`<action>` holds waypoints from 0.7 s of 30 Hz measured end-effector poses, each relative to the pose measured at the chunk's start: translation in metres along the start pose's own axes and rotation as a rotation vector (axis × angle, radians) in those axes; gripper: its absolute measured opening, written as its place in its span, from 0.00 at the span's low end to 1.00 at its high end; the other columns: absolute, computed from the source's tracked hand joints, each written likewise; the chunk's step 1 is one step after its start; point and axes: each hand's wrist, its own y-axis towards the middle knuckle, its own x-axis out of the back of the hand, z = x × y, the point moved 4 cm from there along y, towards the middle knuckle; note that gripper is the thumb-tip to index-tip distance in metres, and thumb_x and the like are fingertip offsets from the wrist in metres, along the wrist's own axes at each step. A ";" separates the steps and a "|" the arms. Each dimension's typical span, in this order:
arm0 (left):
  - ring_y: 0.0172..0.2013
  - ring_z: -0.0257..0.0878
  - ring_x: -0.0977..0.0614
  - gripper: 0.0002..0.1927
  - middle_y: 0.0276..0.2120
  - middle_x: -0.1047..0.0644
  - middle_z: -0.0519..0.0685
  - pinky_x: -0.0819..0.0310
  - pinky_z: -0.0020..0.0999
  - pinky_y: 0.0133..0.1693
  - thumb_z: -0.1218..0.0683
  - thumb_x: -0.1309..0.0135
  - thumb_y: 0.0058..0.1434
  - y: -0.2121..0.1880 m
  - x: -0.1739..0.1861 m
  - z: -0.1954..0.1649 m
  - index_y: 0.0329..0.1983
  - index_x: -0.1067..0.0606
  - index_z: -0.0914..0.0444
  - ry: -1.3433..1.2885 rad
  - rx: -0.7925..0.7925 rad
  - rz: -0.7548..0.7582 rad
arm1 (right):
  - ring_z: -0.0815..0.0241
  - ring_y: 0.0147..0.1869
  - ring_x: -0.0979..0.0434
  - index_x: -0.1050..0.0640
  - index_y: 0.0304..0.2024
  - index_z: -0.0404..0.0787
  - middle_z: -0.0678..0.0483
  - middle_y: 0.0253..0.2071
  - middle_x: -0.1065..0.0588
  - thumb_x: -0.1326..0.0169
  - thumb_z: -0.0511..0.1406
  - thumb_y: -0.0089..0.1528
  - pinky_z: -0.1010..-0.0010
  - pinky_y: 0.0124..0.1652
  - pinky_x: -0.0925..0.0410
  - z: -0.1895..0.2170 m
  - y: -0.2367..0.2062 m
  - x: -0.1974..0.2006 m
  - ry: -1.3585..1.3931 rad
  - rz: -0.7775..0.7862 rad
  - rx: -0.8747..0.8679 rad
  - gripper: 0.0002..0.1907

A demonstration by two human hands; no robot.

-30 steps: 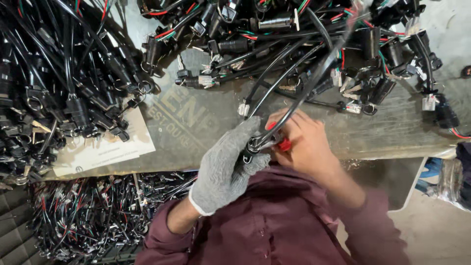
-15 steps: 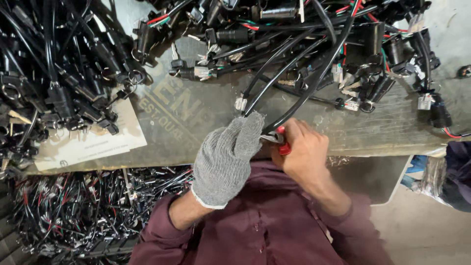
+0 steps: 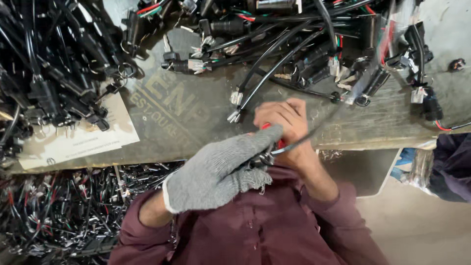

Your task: The person picks up black cable assemblies from a large pile on the workbench and uses red-handled pliers to strip insulation from the wire ends, working on one cable at a time and setting processed cables back on the table among the piles.

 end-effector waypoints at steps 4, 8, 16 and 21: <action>0.45 0.52 0.17 0.33 0.48 0.22 0.55 0.23 0.39 0.48 0.53 0.38 0.66 -0.004 0.000 0.012 0.72 0.34 0.61 -0.122 0.050 0.049 | 0.46 0.46 0.21 0.29 0.34 0.40 0.49 0.35 0.26 0.31 0.34 0.56 0.60 0.46 0.28 -0.019 0.003 -0.007 0.236 0.114 -0.086 0.17; 0.47 0.53 0.17 0.32 0.50 0.22 0.55 0.22 0.40 0.48 0.53 0.40 0.68 -0.004 0.004 0.007 0.73 0.35 0.60 -0.022 0.016 -0.028 | 0.42 0.45 0.22 0.29 0.37 0.37 0.47 0.37 0.25 0.35 0.32 0.52 0.59 0.45 0.28 -0.023 -0.005 -0.009 0.220 0.090 -0.102 0.16; 0.40 0.57 0.20 0.33 0.44 0.23 0.57 0.27 0.49 0.38 0.50 0.42 0.67 0.003 -0.002 0.007 0.72 0.37 0.60 0.574 0.131 -0.210 | 0.39 0.41 0.24 0.27 0.40 0.35 0.44 0.37 0.25 0.40 0.33 0.46 0.51 0.41 0.31 -0.016 -0.025 -0.012 -0.142 0.129 -0.390 0.20; 0.39 0.41 0.15 0.31 0.44 0.20 0.51 0.20 0.36 0.40 0.52 0.39 0.65 -0.045 0.040 0.008 0.68 0.35 0.66 0.522 0.221 -0.525 | 0.38 0.50 0.27 0.28 0.49 0.32 0.42 0.45 0.27 0.34 0.50 0.49 0.50 0.49 0.35 -0.016 -0.003 0.012 -0.309 0.060 -0.136 0.36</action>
